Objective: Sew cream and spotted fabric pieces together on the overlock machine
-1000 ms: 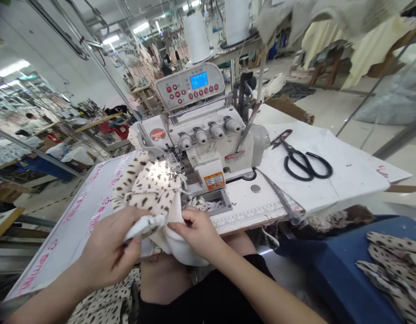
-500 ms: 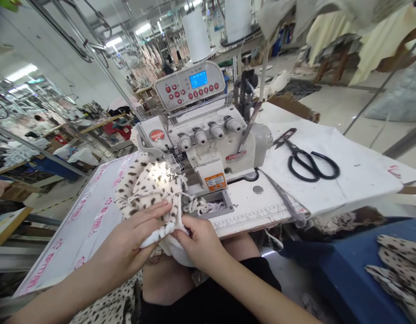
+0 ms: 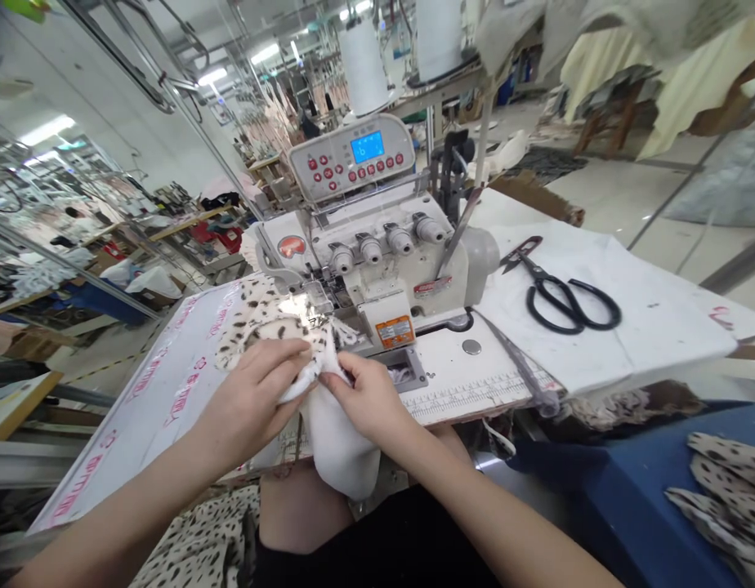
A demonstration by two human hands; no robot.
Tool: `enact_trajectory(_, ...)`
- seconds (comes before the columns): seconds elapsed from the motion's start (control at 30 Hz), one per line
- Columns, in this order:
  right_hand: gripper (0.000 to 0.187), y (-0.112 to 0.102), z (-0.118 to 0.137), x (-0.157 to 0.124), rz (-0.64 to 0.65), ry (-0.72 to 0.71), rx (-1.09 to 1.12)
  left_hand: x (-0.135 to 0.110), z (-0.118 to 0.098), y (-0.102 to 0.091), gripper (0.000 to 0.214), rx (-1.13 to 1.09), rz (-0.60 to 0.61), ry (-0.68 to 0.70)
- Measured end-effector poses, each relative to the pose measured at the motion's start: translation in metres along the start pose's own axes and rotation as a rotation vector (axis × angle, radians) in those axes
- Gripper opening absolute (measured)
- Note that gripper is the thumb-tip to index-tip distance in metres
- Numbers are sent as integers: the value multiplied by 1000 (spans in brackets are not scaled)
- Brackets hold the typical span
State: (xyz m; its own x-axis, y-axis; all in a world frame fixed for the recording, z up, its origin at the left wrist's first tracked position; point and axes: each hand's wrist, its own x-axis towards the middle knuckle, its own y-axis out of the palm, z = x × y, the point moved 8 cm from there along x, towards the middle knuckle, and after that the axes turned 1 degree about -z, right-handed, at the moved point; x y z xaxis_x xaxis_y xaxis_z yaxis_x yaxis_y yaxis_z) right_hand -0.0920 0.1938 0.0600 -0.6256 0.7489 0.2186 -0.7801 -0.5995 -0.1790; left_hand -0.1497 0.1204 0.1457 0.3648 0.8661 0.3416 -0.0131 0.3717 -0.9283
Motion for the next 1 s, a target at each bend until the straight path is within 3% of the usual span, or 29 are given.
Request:
enact_trajectory(0.13, 15, 0, -4, -8, -14, 29, 11, -28, 11, -20, 31, -30, -221, -220)
enact_trajectory(0.2, 14, 1, -7, -13, -16, 44, 26, -42, 14, -22, 31, -42, -251, -289)
enact_trajectory(0.47, 14, 10, -15, -23, 59, 111, 170, -65, 38, -2, 25, -108, -105, -493)
enact_trajectory(0.63, 17, 12, -16, -24, 84, 142, 188, -70, 53, -7, 14, -145, -89, -553)
enact_trajectory(0.8, 17, 13, -11, -24, 97, 132, 177, -52, 58, -33, 19, -117, -156, -522)
enact_trajectory(0.9, 18, 13, -10, -25, 98, 129, 182, -36, 54, -35, 28, -122, -54, -390)
enact_trajectory(1.0, 18, 12, -11, -25, 90, 121, 174, -28, 50, -33, 23, -151, 65, -245)
